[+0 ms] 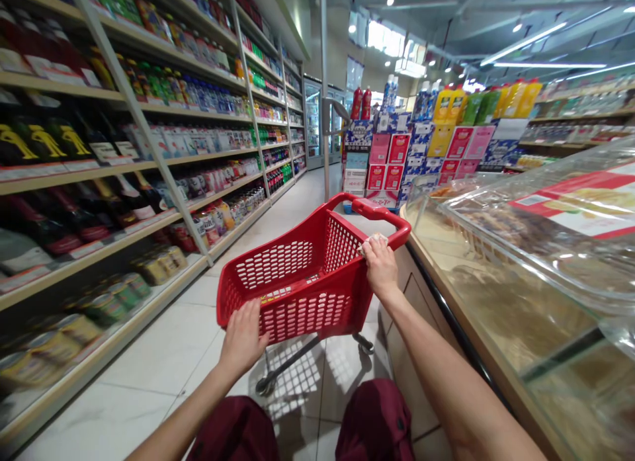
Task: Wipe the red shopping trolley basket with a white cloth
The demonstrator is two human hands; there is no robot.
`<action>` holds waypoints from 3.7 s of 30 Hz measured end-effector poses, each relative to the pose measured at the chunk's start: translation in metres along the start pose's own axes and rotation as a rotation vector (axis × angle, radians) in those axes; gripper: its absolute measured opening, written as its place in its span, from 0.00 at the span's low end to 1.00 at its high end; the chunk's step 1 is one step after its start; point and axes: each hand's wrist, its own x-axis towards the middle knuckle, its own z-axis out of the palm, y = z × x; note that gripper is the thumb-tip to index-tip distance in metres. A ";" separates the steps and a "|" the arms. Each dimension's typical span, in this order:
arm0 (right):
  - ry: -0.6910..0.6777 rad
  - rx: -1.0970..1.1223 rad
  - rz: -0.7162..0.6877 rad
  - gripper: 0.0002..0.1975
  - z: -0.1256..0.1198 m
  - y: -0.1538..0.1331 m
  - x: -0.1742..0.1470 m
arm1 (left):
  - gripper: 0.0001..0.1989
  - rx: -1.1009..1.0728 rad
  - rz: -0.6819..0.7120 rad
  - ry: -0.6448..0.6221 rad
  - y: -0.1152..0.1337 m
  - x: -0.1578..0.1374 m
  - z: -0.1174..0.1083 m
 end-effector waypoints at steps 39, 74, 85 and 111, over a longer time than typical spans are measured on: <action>-0.302 0.245 0.005 0.18 -0.003 -0.025 -0.095 | 0.11 -0.184 0.337 -0.138 0.069 0.049 0.010; 0.029 0.283 0.102 0.26 0.009 -0.088 -0.154 | 0.25 -0.399 0.370 -0.207 0.072 0.047 0.006; 0.000 0.420 0.077 0.25 0.014 -0.115 -0.181 | 0.22 -0.289 0.343 -0.196 0.076 0.040 -0.004; 0.046 0.374 0.202 0.28 0.019 -0.070 -0.173 | 0.25 -0.207 0.378 -0.065 0.092 0.019 0.021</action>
